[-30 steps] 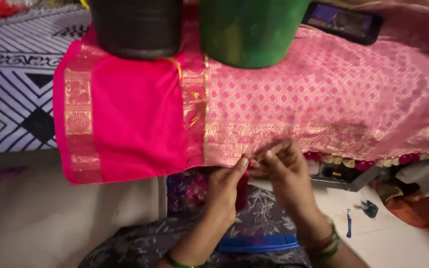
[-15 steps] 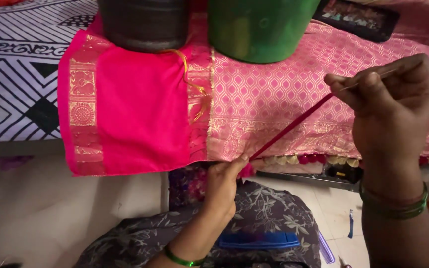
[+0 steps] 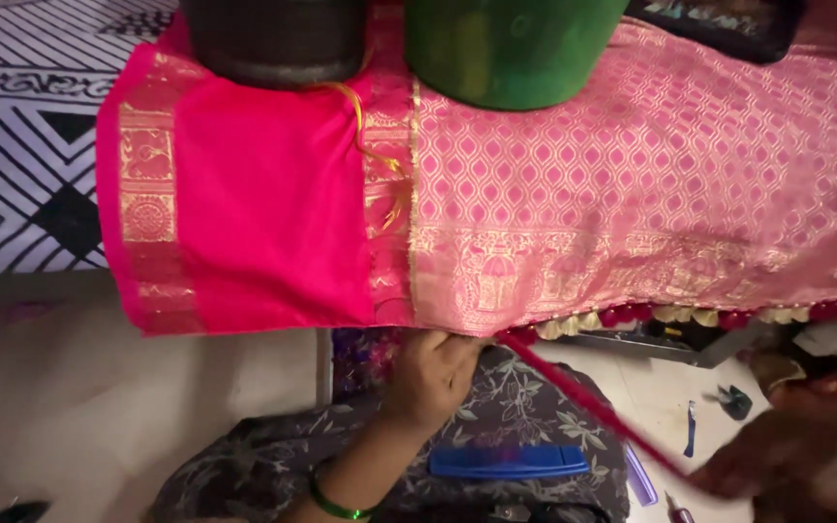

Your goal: Attaching decorative tassels to the border of a saree or fabric.

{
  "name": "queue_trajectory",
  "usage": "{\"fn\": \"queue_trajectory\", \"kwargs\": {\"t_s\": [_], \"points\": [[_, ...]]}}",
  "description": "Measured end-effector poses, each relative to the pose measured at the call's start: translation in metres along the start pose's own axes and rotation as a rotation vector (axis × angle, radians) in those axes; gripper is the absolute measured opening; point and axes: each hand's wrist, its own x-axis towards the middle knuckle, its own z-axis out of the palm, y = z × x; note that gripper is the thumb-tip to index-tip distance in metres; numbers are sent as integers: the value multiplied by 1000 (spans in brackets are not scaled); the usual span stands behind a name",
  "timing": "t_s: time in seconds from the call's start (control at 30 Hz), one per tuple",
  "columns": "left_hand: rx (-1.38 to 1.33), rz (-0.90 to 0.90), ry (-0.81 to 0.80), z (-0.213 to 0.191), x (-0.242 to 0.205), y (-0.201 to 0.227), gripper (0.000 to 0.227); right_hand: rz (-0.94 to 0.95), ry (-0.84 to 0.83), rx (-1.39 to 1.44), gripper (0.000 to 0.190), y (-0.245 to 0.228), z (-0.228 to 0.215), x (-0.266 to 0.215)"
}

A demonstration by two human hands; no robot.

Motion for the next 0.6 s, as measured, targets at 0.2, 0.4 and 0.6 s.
{"fn": "queue_trajectory", "kwargs": {"t_s": [0.2, 0.4, 0.6], "points": [[-5, -119, 73, 23, -6, -1, 12, 527, 257, 153, 12, 145, 222, -22], [-854, -970, 69, 43, -24, -19, 19, 393, 272, 38, 27, 139, 256, 65], [-632, -741, 64, 45, -20, -16, 21, 217, 746, 424, 46, 111, 211, 154]]}}
